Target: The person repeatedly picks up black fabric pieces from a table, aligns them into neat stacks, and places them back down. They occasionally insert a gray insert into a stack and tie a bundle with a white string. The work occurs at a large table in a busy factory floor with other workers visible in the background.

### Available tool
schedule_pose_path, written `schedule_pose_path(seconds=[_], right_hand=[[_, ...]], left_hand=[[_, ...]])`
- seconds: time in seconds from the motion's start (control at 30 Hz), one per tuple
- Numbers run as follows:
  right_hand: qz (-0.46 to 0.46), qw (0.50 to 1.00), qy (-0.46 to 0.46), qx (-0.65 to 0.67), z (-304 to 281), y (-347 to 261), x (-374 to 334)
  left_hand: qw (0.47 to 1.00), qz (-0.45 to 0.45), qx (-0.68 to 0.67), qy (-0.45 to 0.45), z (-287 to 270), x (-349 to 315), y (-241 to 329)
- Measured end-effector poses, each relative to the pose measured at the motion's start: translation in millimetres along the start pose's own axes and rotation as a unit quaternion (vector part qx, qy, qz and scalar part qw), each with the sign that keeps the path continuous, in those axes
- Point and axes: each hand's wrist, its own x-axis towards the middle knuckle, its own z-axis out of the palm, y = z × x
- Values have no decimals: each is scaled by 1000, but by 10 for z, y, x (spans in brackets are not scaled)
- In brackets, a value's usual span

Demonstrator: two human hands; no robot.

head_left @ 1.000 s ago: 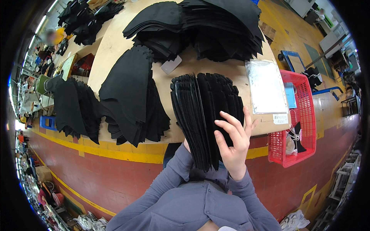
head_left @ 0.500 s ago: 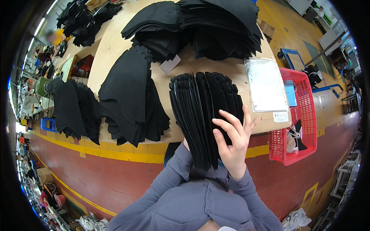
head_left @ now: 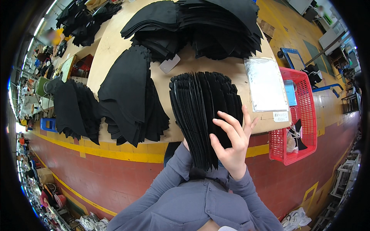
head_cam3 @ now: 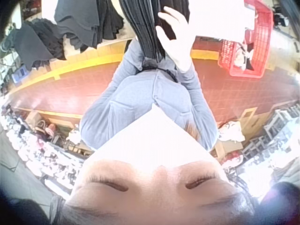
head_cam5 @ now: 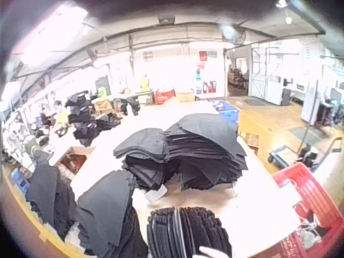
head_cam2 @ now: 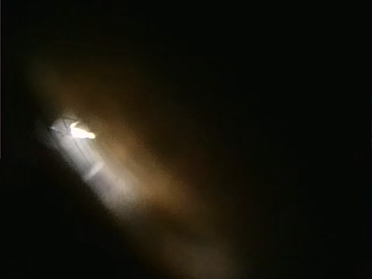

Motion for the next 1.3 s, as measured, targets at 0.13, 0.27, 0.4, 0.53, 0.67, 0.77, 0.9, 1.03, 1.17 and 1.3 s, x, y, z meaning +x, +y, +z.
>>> schedule_pose_path(seconds=[0.13, 0.27, 0.4, 0.53, 0.67, 0.77, 0.9, 1.03, 1.17, 1.3], right_hand=[[-66, 994, 81, -35, 133, 136, -68], [-75, 995, 29, -51, 107, 224, -92], [-41, 999, -3, 24, -18, 102, -36], [-44, 999, 2, 30, 34, 154, -82], [-63, 998, -1, 4, 23, 164, -70], [-41, 999, -9, 18, -34, 23, -39], [-22, 997, 25, 64, 9, 47, -41], [-87, 996, 14, 11, 43, 202, -98], [-34, 999, -2, -14, 10, 51, -67], [-39, 999, -1, -12, 19, 66, -76]], left_hand=[[1000, 1, -4, -2, 7, -6, 3], [1000, 4, -4, -4, 1, -4, 17], [1000, 4, -7, -3, -10, -33, -5], [1000, 4, -10, -4, -13, -15, -9], [1000, 7, -9, -5, -8, -18, -4], [1000, 7, -10, -6, -14, -23, -9], [1000, 10, -11, -8, -1, -23, 4], [1000, 11, -16, -10, -3, -29, 10], [1000, 8, -25, -15, -16, -48, -10], [999, 3, -34, -21, -22, -58, -20]])
